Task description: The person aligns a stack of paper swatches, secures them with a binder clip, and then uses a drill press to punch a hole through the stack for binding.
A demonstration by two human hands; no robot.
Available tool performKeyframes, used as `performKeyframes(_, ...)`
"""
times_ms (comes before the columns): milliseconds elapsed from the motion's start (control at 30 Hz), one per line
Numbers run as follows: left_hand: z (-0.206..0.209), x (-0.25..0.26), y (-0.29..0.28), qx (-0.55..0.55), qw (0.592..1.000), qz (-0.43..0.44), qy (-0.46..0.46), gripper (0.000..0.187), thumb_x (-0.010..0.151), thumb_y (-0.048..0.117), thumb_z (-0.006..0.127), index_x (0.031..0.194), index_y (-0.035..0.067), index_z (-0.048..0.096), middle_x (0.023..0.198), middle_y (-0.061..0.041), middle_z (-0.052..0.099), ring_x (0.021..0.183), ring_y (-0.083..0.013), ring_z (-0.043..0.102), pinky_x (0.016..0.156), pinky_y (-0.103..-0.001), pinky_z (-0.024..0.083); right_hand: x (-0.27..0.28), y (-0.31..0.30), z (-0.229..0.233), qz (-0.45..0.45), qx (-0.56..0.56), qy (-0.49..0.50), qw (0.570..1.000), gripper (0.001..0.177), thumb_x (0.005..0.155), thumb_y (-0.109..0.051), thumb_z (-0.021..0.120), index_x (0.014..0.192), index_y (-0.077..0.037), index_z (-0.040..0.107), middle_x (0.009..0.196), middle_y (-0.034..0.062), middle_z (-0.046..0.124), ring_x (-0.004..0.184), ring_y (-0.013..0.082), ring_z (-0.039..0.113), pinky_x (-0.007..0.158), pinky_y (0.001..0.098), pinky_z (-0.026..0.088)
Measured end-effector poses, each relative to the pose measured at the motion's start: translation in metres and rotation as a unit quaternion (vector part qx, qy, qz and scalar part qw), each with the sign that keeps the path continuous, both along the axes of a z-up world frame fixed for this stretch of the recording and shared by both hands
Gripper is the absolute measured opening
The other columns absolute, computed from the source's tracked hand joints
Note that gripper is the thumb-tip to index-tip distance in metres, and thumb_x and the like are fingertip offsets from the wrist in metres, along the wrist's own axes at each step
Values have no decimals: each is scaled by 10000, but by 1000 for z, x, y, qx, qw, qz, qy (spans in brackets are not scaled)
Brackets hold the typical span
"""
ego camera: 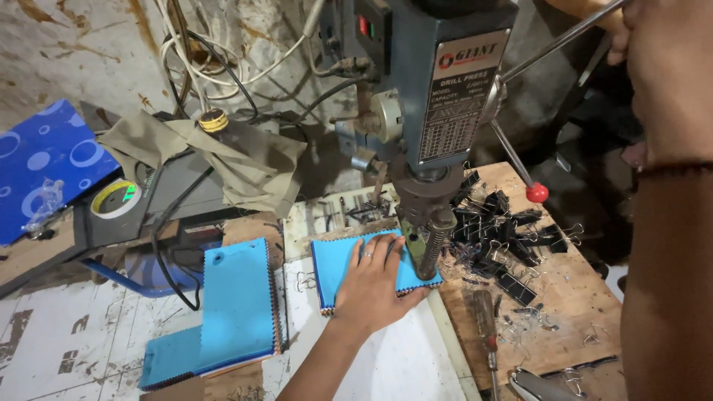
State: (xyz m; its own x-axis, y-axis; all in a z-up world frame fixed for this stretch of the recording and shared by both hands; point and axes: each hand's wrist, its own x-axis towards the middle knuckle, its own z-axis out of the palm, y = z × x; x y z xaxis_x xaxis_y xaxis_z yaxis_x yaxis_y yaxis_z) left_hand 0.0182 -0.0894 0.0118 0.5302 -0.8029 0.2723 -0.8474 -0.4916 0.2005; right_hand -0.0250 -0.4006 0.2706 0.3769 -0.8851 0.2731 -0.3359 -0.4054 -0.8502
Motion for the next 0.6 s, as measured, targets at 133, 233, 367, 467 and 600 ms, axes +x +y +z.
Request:
performKeyframes(133,0,1,-1,19,1000,2,12,931,972,744,405,1550,14,375,1557,-161,400,1447,-357,326,1206,-623,148,-19,39,14,-29,78,67,994,319,943,-581,323,784,-348,472,811,-148,507,730,160,395,575,528,421)
performKeyframes(233,-1,1,-1,21,1000,2,17,922,971,736,425,1558,29,360,1558,-156,397,1454,-352,322,1210,-627,142,-17,16,-2,12,29,-9,999,327,982,-532,241,817,-323,431,796,-171,523,753,22,501,556,500,375)
performKeyframes(367,-3,1,-1,25,1000,4,9,935,972,747,406,1564,24,353,1572,-160,385,1454,-359,321,1218,-618,127,-16,-2,-15,10,32,-11,999,389,934,-631,235,887,-367,516,839,-183,568,766,-1,526,578,480,423)
performKeyframes(467,-1,0,0,10,1000,1,8,917,972,732,428,1552,24,371,1557,-157,403,1450,-353,332,1210,-622,150,-22,15,-7,3,33,-1,999,410,951,-618,232,885,-351,537,846,-178,591,772,0,558,534,491,415)
performKeyframes(600,-1,0,1,-5,1000,-3,3,908,971,721,447,1542,17,387,1547,-157,422,1440,-351,353,1210,-617,163,-31,36,-1,8,58,-10,998,403,922,-638,225,838,-345,489,838,-187,568,776,2,536,660,501,416)
